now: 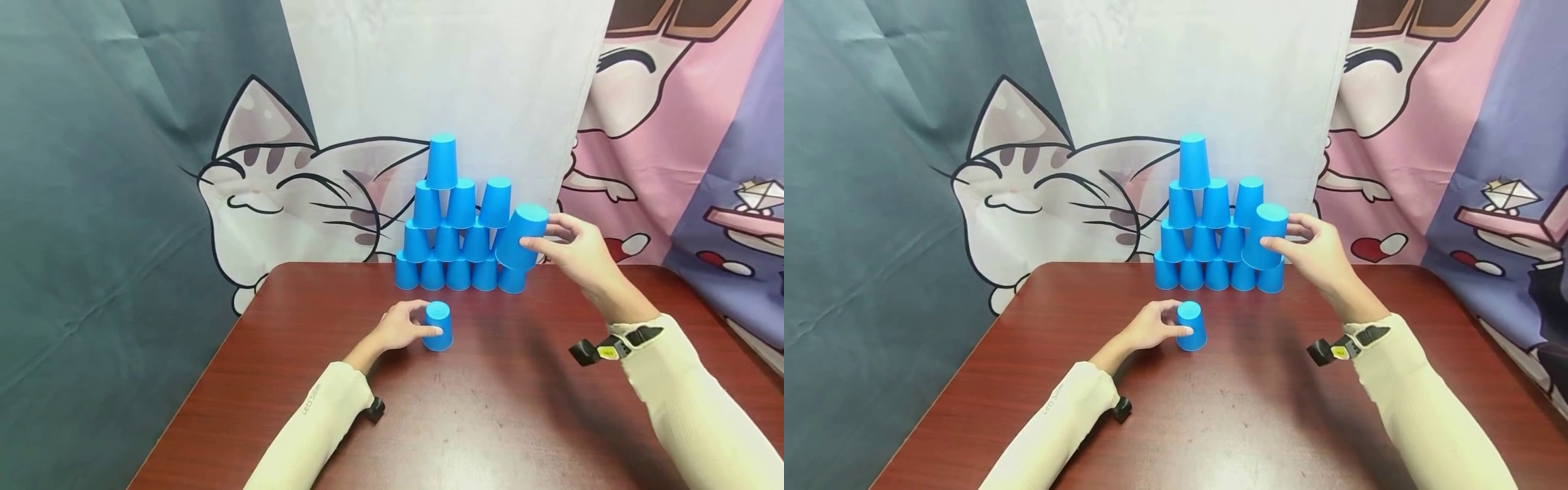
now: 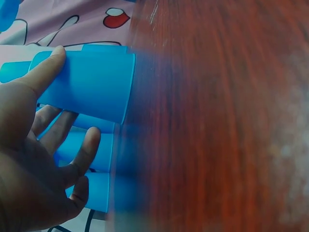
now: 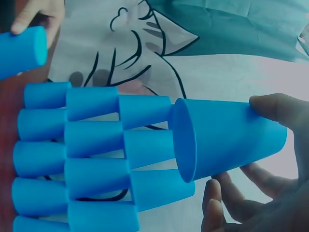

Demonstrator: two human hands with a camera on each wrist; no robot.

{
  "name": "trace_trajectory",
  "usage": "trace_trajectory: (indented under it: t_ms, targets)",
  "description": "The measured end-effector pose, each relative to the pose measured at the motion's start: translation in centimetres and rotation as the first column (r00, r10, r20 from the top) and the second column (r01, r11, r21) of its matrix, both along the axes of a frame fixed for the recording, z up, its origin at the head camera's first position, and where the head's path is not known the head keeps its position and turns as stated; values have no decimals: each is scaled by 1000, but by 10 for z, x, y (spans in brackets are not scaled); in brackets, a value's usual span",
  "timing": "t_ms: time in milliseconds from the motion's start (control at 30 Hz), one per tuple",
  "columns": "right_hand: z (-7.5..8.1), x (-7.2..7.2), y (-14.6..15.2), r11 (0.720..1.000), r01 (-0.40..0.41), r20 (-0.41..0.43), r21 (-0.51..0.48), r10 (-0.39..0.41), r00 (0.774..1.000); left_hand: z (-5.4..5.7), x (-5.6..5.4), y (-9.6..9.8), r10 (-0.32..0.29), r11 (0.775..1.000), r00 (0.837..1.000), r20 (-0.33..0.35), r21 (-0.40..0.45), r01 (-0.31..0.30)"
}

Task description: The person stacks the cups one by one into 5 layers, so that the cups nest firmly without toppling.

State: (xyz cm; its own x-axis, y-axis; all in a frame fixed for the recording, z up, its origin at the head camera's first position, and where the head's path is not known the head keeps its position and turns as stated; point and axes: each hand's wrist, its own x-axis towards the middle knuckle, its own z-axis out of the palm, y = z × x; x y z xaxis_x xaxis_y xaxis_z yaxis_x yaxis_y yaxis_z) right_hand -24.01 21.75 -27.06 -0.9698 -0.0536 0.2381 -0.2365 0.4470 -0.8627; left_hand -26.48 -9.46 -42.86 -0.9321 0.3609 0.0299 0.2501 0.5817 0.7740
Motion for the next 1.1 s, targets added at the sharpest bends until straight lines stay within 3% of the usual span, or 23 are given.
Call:
trace_trajectory:
  t_ms: [367, 833, 1100]
  targets:
    - [27, -17, -12, 998, 53, 7, 25, -53, 999, 0, -3, -1, -24, 999, 1000, 2, 33, 24]
    - [49, -43, -19, 995, 98, -16, 25, -97, 995, 2, -1, 0, 4, 997, 999, -41, -75, -7]
    - [57, -62, -25, 992, 128, -12, -12, -128, 992, 2, -1, 1, 4, 996, 999, -43, -94, -8]
